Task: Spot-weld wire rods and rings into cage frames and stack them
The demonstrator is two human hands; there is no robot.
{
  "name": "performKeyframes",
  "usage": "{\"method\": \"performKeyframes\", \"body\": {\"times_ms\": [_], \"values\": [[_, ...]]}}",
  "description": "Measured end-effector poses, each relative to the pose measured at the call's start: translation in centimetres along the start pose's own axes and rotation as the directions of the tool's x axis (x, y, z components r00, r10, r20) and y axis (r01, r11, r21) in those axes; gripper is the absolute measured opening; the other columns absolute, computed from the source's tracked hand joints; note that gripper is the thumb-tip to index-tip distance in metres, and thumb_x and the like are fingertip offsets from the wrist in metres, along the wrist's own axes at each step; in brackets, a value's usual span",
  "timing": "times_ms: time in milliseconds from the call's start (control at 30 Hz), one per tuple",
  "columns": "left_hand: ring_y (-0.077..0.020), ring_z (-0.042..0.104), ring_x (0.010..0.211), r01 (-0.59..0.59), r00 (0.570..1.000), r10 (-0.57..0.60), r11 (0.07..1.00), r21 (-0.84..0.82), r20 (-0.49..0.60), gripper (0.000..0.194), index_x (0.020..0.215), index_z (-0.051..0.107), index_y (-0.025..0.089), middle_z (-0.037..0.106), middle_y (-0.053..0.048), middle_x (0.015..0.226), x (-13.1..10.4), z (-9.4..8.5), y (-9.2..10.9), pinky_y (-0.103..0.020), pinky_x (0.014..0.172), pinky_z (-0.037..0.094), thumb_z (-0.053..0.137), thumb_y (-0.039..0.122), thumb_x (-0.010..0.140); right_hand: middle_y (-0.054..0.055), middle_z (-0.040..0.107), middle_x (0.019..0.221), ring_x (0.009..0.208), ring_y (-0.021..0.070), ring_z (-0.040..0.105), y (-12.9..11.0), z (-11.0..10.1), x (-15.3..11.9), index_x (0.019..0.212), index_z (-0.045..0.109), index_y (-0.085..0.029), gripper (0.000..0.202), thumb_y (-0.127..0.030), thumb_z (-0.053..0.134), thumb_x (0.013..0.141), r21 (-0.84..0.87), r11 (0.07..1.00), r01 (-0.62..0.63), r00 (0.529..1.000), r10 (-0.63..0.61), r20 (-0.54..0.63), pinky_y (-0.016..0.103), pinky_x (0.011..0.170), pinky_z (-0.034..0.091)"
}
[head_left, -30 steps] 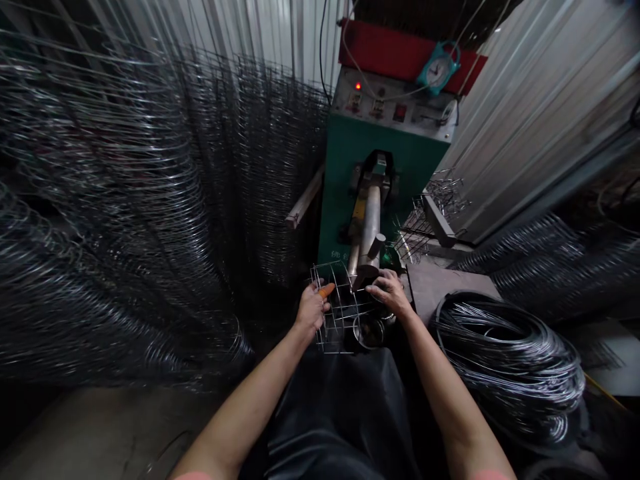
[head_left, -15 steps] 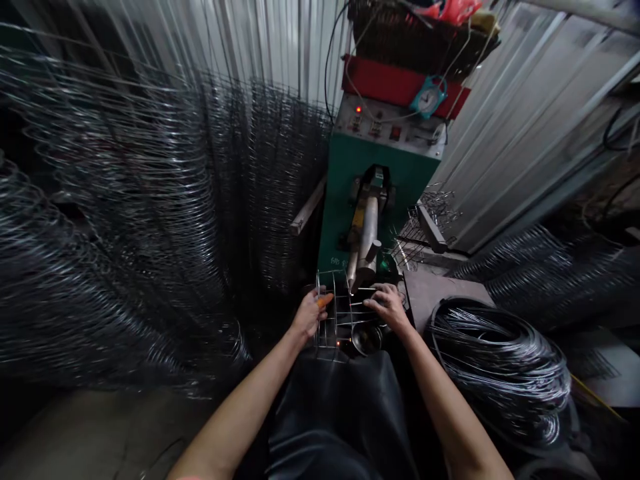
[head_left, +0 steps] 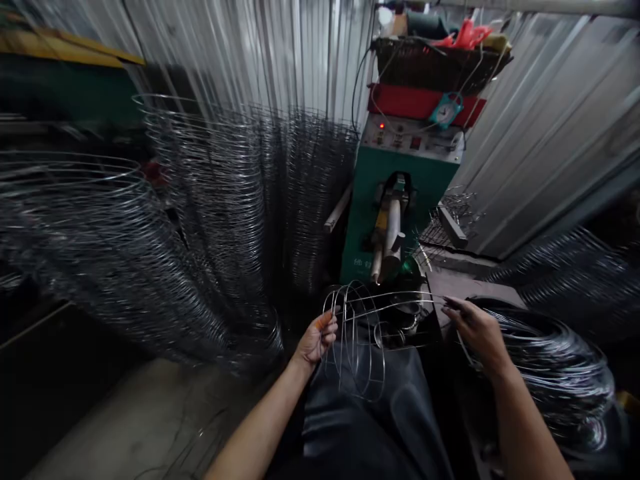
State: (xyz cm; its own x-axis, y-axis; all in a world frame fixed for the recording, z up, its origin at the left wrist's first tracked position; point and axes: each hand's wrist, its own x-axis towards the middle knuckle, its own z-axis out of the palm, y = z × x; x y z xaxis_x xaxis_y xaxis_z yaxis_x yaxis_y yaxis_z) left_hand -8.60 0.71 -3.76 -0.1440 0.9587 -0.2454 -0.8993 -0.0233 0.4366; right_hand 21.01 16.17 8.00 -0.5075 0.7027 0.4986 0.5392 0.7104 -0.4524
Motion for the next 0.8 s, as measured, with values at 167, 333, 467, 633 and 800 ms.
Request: {"method": "performKeyframes", "body": {"times_ms": [167,333,467,633,800], "values": [[-0.0005,0.026,0.043,-0.041,0.997,0.045,0.998,-0.055,0.064,0.026,0.101,0.060,0.011,0.036,0.004,0.062,-1.8,0.1,0.4,-0.009,0.034,0.020,0.061,0.019,0.076,0.004,0.070,0.085,0.078,0.0221,0.065,-0.5,-0.7,-0.6,0.094,0.066,-0.024,0.032,-0.049,0.057,0.076,0.157,0.986,-0.051,0.997,0.060,-0.052,0.034,0.069,0.052],[-0.0147,0.058,0.077,-0.078,0.997,0.078,0.960,0.270,0.009,0.041,0.104,0.061,0.013,0.059,-0.010,0.090,-2.7,-0.4,3.1,-0.025,0.063,0.047,0.071,0.022,0.065,0.002,0.066,0.076,0.070,0.0181,0.062,-5.8,-0.8,-0.6,0.083,0.067,-0.025,0.017,-0.038,0.056,0.080,0.183,0.973,0.137,0.953,-0.080,-0.291,0.030,0.063,0.050],[-0.0202,0.053,0.106,-0.368,0.848,0.530,0.591,0.718,-0.001,0.060,0.122,0.050,0.017,0.057,-0.012,0.112,-3.3,2.1,6.1,-0.031,0.089,0.041,0.071,0.025,0.066,0.004,0.065,0.077,0.070,0.0170,0.060,-10.6,0.3,1.0,0.088,0.066,-0.024,0.016,-0.034,0.054,0.084,0.056,0.954,0.296,0.938,-0.279,-0.203,0.030,0.066,0.049],[-0.0159,0.058,0.091,-0.689,0.637,0.335,-0.157,0.708,0.694,0.060,0.132,0.042,0.025,0.060,-0.005,0.104,-4.9,8.9,6.4,-0.031,0.086,0.045,0.062,0.034,0.076,0.004,0.065,0.074,0.069,0.0160,0.061,-13.1,1.9,2.6,0.085,0.066,-0.020,0.023,-0.036,0.049,0.087,-0.019,0.926,0.378,0.918,-0.377,-0.120,0.027,0.065,0.049],[-0.0083,0.056,0.066,-0.812,0.465,0.266,-0.251,0.526,0.844,0.034,0.117,0.058,0.019,0.054,0.000,0.074,-3.9,13.6,6.9,-0.021,0.067,0.049,0.041,0.027,0.089,0.004,0.068,0.082,0.074,0.0165,0.063,-12.5,0.2,2.4,0.089,0.066,-0.020,0.022,-0.037,0.051,0.085,0.000,0.964,0.265,0.957,-0.263,-0.125,0.027,0.070,0.050]]}}
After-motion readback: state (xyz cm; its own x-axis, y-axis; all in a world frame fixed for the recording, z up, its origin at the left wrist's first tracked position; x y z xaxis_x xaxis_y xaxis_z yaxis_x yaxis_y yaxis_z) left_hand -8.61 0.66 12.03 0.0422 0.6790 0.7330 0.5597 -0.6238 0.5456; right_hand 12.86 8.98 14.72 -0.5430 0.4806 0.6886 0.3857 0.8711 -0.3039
